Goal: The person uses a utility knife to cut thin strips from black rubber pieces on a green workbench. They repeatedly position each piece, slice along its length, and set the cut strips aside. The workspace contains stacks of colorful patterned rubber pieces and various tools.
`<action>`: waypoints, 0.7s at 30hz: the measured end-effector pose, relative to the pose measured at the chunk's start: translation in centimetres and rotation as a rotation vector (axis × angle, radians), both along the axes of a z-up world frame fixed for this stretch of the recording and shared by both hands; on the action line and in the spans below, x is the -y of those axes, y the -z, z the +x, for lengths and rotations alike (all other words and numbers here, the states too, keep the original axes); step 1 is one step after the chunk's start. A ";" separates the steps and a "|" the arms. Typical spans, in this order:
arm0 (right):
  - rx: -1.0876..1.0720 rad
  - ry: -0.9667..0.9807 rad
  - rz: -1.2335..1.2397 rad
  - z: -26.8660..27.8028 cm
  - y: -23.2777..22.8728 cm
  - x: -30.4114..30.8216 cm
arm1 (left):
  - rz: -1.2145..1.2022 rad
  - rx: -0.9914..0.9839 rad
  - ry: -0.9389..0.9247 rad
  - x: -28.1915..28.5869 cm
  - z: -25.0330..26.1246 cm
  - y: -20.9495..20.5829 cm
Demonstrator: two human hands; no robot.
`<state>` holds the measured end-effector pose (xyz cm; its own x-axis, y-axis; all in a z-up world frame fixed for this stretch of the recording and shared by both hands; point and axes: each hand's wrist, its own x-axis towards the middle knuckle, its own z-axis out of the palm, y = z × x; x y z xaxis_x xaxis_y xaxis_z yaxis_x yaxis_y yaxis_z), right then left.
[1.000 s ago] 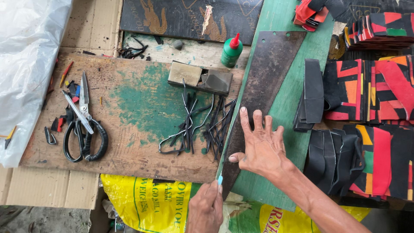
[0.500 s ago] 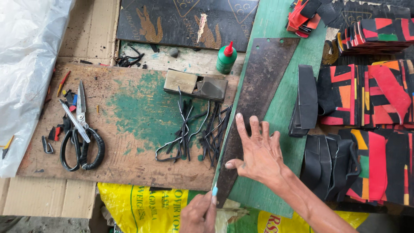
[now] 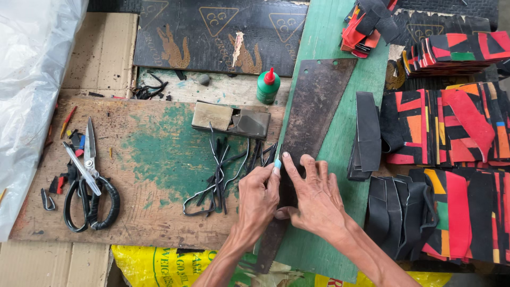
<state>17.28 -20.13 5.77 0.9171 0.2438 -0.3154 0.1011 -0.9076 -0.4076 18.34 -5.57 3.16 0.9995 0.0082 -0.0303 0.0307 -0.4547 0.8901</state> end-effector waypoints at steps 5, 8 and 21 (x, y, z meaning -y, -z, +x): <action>0.011 0.003 0.008 0.1 0.2 0.1 | 0.018 0.008 0.011 0.0 0.1 -0.4; 0.033 -0.001 0.018 0.0 0.3 0.2 | 0.034 -0.034 0.026 0.0 0.2 -0.6; 0.050 -0.011 0.036 0.1 0.2 0.4 | 0.094 0.036 0.086 0.0 0.0 0.9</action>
<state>17.38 -20.49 5.58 0.9289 0.2640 -0.2598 0.1318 -0.8911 -0.4343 18.36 -5.59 2.27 0.9970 -0.0769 0.0026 -0.0435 -0.5355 0.8434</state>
